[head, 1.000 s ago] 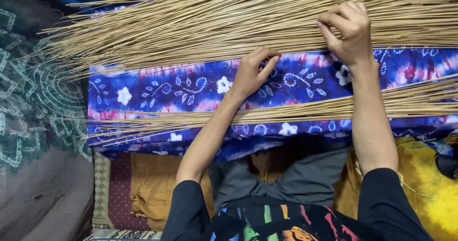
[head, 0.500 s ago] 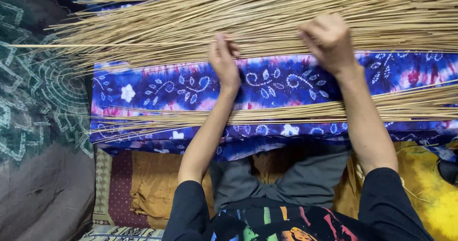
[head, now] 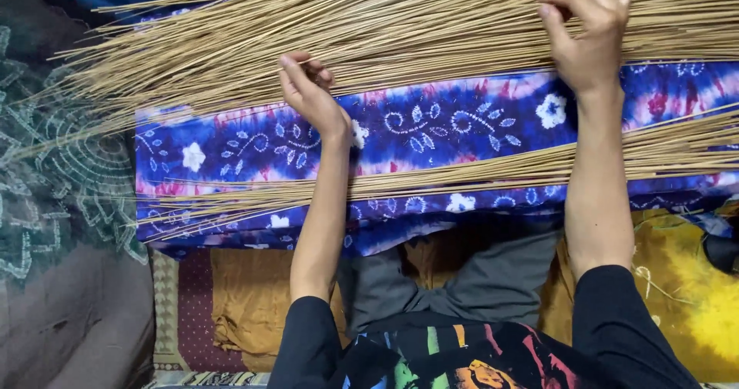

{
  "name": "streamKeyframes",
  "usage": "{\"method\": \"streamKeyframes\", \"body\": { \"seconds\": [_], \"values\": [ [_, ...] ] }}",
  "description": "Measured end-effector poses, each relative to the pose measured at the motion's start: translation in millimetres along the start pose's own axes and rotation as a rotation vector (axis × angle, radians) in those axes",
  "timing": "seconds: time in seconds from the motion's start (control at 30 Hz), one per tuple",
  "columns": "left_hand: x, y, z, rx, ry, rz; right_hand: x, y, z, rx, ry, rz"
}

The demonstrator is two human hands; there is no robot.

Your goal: Weaving thin wooden sticks through a base to create furniture components

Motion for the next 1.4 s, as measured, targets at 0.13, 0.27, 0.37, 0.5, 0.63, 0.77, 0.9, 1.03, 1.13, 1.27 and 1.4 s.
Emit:
{"method": "streamKeyframes", "body": {
  "seconds": [0.13, 0.27, 0.37, 0.5, 0.63, 0.77, 0.9, 1.03, 1.13, 1.27, 1.4],
  "values": [
    [21.4, -1.6, -11.6, 0.174, 0.112, -0.012, 16.6, -7.7, 7.6, -0.023, 0.058, -0.032],
    [27.9, -18.3, -34.4, 0.449, 0.379, -0.097, 38.8, -17.3, 11.1, -0.056, 0.137, -0.094],
    [27.0, -25.3, -44.0, 0.516, 0.496, -0.11, 59.7, -20.3, 17.2, -0.161, 0.182, -0.186],
    [28.8, -25.7, -45.7, 0.521, 0.531, -0.201, 100.4, -8.1, 19.4, -0.268, 0.302, -0.114],
    [31.8, -23.0, -48.9, 0.514, 0.586, -0.219, 126.8, -28.5, 9.0, 0.059, 0.108, 0.391],
    [35.4, -23.9, -51.9, 0.532, 0.681, -0.209, 126.7, -40.3, 7.0, 0.327, -0.502, 1.174],
    [35.3, -24.1, -52.1, 0.548, 0.72, -0.255, 117.5, -41.0, 8.2, 0.271, -0.668, 1.482],
    [22.2, -33.0, -58.2, 0.573, 0.623, 0.054, 101.7, -38.1, 12.0, 0.137, -0.643, 1.411],
    [11.2, -35.2, -56.6, 0.694, -0.296, 0.57, 75.8, -31.5, 12.1, -0.063, -0.541, 1.347],
    [23.8, -19.3, -35.0, 0.556, -0.684, 0.803, 38.3, -27.7, 0.6, -0.274, -0.627, 1.28],
    [3.8, -25.2, -26.3, 0.707, -0.579, 0.953, 21.0, -26.1, -8.5, -0.343, -0.632, 1.276]
  ]
}}
Point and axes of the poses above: each hand's wrist, its own z-axis towards the middle knuckle, its own y-axis out of the back of the hand, x = y × z, the point moved 1 cm from there along z, towards the middle knuckle, and after that the axes turned 11 degrees about -z, right-handed, at the moved point
